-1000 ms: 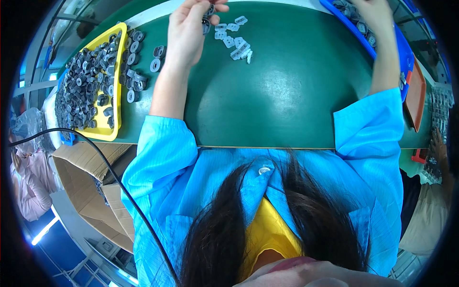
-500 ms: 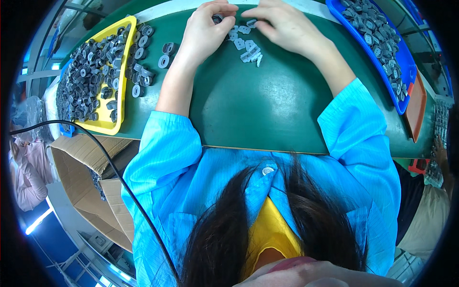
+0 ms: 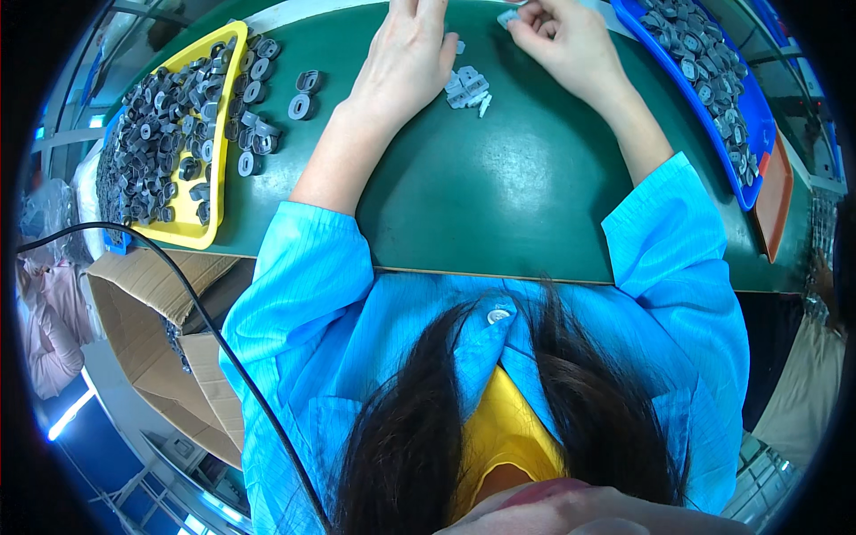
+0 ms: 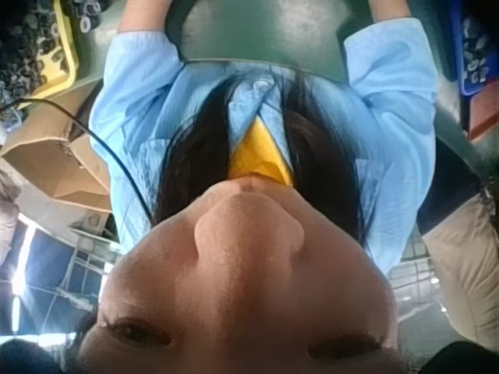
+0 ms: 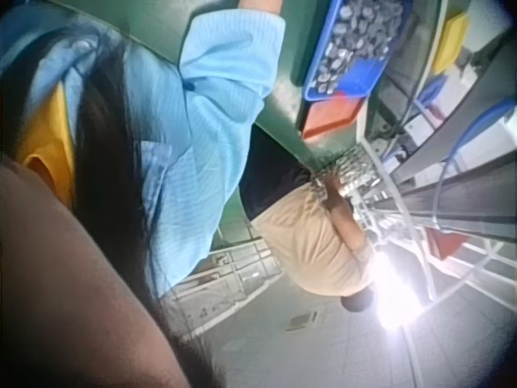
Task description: Manually assembling small grey plastic and rubber components at an industrial workbench.
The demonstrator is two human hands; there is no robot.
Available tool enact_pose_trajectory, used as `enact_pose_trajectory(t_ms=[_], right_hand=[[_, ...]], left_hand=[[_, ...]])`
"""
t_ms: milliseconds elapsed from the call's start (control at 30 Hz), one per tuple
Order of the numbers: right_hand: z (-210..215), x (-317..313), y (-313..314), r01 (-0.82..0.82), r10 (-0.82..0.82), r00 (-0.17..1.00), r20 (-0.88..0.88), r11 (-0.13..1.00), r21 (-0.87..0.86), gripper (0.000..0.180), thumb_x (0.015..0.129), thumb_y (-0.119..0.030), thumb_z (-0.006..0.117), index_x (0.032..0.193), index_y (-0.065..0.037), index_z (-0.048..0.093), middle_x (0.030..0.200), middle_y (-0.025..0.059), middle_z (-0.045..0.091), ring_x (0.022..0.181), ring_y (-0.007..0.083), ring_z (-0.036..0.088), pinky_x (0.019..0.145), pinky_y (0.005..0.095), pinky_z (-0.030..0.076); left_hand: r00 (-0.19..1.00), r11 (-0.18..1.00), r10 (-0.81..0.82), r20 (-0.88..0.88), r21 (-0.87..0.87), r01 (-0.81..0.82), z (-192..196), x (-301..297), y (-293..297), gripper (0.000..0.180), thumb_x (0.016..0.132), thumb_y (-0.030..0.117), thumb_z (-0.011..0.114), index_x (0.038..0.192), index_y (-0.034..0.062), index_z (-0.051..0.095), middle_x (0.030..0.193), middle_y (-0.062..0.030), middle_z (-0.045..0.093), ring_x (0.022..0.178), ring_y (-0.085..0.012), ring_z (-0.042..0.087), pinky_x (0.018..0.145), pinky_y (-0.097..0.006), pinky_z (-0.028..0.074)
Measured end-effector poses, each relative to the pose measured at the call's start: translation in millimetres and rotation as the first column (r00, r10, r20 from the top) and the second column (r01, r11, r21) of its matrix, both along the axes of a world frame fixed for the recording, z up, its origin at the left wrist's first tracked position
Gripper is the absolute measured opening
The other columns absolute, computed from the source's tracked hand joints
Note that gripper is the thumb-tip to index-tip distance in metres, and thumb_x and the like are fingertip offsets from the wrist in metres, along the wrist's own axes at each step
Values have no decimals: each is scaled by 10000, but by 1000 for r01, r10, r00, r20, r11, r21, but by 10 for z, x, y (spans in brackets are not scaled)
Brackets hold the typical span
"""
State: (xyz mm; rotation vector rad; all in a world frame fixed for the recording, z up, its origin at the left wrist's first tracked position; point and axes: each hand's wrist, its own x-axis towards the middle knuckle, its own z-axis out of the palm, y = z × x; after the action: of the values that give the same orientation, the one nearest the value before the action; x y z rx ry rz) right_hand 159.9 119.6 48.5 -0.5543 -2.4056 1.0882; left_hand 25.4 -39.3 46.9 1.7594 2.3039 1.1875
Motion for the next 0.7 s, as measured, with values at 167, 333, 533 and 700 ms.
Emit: enact_pose_trajectory(t_ms=[167, 333, 533, 700], right_hand=[[-188, -74, 122, -310, 165, 939, -302, 786, -534, 139, 928, -80, 747, 1022, 17, 715, 879, 47, 723, 737, 91, 653, 680, 237, 530], [-374, -105, 69, -204, 156, 979, -133, 807, -555, 115, 918, -88, 760, 964, 15, 741, 837, 60, 732, 743, 100, 666, 675, 246, 532], [-397, -98, 82, -73, 61, 997, -57, 965, -251, 106, 903, -86, 760, 941, 11, 744, 811, 46, 728, 722, 106, 657, 657, 255, 525], [-254, -69, 130, -95, 60, 995, -77, 795, -599, 123, 897, -89, 774, 964, 7, 737, 800, 31, 714, 702, 105, 644, 648, 252, 518]], left_hand=[[990, 986, -57, -125, 148, 76, -245, 22, 118, 578, 781, -7, 746, 1317, 13, 532, 1322, -245, 481, 1115, -428, 606, 908, -444, 534], [1000, 1000, 2, 21, 5, -2, -193, 1, 120, 276, 782, 66, 801, 1015, -43, 702, 1315, -213, 581, 1073, -388, 661, 891, -402, 557], [999, 994, 3, -32, -107, -6, -290, -244, 28, 440, 821, 235, 830, 1213, 64, 727, 1328, -100, 662, 1137, -259, 685, 972, -393, 542], [998, 999, -11, -61, -37, 8, -267, -111, 105, 393, 829, 213, 837, 1154, 51, 687, 1204, -120, 711, 1083, -301, 702, 932, -392, 559]])
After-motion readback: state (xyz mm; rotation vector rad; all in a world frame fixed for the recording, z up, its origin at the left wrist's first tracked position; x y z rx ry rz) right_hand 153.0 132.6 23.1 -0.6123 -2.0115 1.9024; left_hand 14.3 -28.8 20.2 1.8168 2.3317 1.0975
